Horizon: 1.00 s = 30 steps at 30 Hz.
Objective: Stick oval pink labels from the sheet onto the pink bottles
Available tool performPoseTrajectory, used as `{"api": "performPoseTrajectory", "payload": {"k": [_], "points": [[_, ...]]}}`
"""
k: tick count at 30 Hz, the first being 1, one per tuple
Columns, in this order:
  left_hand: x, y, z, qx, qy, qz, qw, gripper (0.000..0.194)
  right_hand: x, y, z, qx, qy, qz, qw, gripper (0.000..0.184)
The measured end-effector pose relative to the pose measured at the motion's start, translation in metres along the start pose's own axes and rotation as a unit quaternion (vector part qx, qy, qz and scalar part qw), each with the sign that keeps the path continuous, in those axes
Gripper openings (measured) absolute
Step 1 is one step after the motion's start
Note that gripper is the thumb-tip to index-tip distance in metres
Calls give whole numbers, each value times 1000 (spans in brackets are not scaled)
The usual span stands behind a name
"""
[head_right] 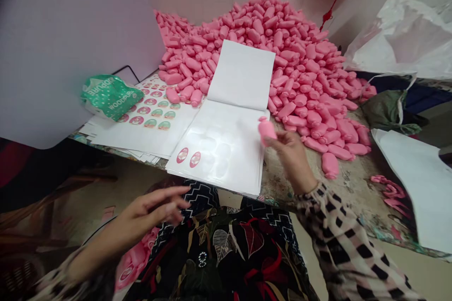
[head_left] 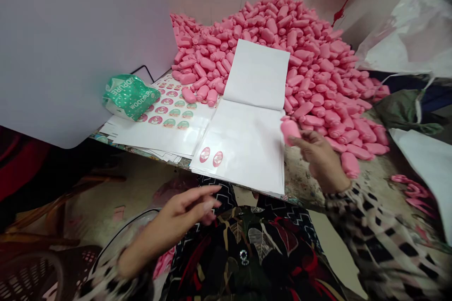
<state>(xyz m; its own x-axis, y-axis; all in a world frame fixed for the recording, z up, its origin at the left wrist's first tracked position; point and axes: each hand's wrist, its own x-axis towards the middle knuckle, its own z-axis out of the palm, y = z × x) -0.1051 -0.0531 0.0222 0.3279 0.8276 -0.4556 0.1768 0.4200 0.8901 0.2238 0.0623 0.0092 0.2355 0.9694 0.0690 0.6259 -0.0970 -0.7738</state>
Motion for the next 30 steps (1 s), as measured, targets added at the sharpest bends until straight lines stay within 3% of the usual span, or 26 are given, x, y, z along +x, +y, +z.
{"api": "performPoseTrajectory", "payload": {"k": [3,5,8,11,14,17,19,21,30], "points": [[33,11,31,-177,3,68,982,48,-48,-45,26,228,-123,74,963,32],[49,13,46,-266,-1,103,958,48,-74,-66,44,285,-188,94,935,30],[59,14,54,-364,26,129,922,36,-98,-80,64,284,-276,52,917,26],[55,12,40,-383,104,125,909,28,-97,-79,70,187,-340,-27,921,34],[50,7,15,-239,214,132,938,30,-81,-75,69,3,-280,-99,955,33],[49,1,-5,69,268,150,949,24,-63,-74,75,-150,-190,-182,953,32],[50,-2,-12,230,246,177,925,22,-57,-74,84,-208,-163,-224,938,28],[51,-3,-13,316,205,205,903,28,-56,-74,94,-240,-150,-253,925,25],[47,-9,-10,513,111,175,833,47,-56,-73,108,-280,-132,-263,914,23]]}}
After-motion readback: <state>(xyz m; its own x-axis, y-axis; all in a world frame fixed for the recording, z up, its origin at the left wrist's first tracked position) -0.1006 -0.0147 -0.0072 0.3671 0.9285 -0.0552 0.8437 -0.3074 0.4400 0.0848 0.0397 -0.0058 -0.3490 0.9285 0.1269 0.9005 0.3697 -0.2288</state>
